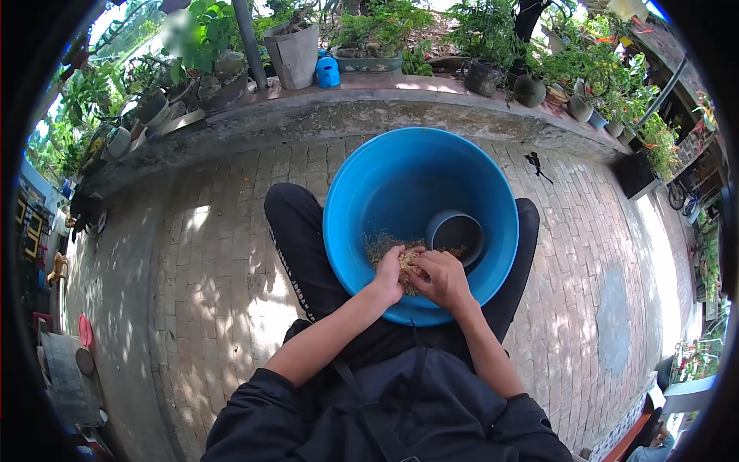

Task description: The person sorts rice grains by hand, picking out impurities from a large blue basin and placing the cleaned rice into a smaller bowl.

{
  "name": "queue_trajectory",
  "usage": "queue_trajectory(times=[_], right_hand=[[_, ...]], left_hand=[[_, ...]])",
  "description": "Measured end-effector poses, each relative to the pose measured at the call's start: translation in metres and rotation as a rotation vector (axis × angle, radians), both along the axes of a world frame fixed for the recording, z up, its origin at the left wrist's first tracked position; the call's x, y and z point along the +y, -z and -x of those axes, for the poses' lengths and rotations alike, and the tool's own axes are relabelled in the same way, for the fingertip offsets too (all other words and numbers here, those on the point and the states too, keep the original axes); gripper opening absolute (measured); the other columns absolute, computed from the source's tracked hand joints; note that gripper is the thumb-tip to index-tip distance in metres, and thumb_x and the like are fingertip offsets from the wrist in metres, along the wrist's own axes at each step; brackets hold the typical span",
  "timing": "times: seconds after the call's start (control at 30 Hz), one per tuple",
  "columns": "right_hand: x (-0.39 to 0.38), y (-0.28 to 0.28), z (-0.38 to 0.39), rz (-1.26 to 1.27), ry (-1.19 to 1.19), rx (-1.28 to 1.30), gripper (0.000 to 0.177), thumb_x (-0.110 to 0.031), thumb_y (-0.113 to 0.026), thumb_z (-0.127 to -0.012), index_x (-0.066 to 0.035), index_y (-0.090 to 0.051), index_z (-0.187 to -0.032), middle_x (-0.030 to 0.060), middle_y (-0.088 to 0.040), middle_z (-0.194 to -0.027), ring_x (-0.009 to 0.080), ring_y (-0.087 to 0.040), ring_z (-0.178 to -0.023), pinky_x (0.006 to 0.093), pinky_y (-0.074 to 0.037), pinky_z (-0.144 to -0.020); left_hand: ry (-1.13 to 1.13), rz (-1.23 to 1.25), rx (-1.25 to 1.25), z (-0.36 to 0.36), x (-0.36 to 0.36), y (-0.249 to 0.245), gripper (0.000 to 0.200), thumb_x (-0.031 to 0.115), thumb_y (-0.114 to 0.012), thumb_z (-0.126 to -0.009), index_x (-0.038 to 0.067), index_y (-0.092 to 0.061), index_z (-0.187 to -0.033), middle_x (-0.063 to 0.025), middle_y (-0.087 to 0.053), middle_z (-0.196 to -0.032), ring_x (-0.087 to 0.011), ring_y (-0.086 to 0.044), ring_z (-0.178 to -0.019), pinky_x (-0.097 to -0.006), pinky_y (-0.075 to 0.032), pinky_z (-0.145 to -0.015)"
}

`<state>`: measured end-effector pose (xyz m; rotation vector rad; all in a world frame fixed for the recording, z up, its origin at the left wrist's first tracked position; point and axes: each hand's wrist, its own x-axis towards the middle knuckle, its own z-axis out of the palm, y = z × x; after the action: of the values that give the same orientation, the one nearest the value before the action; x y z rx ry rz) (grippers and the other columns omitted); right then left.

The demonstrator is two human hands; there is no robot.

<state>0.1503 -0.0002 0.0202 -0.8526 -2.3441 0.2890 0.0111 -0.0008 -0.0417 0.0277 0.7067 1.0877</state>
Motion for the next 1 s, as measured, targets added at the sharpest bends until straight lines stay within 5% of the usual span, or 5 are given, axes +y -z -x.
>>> queue_trajectory(times=[0.6, 1.0], right_hand=[[-0.004, 0.006, 0.009, -0.097, -0.014, -0.101, 0.014, -0.02, -0.07, -0.077, -0.01, -0.063, -0.085, 0.0064, -0.062, -0.08, 0.0236, -0.061, -0.077, 0.0365, -0.044, -0.067], [-0.003, 0.006, 0.005, 0.11, 0.059, 0.048, 0.021, -0.017, -0.074, -0.07, -0.006, -0.065, -0.086, 0.0123, -0.068, -0.094, 0.0296, -0.064, -0.081, 0.0383, -0.047, -0.07]], left_hand=[[0.032, 0.026, 0.077, 0.001, 0.0, -0.002, 0.047, 0.032, -0.029, -0.1, 0.002, -0.062, -0.114, -0.0133, -0.067, -0.113, -0.0282, -0.062, -0.106, -0.0411, -0.047, -0.098], [-0.001, 0.084, 0.065, 0.002, 0.002, 0.006, 0.039, 0.032, -0.036, -0.099, 0.004, -0.061, -0.11, -0.0135, -0.065, -0.111, -0.0281, -0.063, -0.103, -0.0424, -0.049, -0.094]])
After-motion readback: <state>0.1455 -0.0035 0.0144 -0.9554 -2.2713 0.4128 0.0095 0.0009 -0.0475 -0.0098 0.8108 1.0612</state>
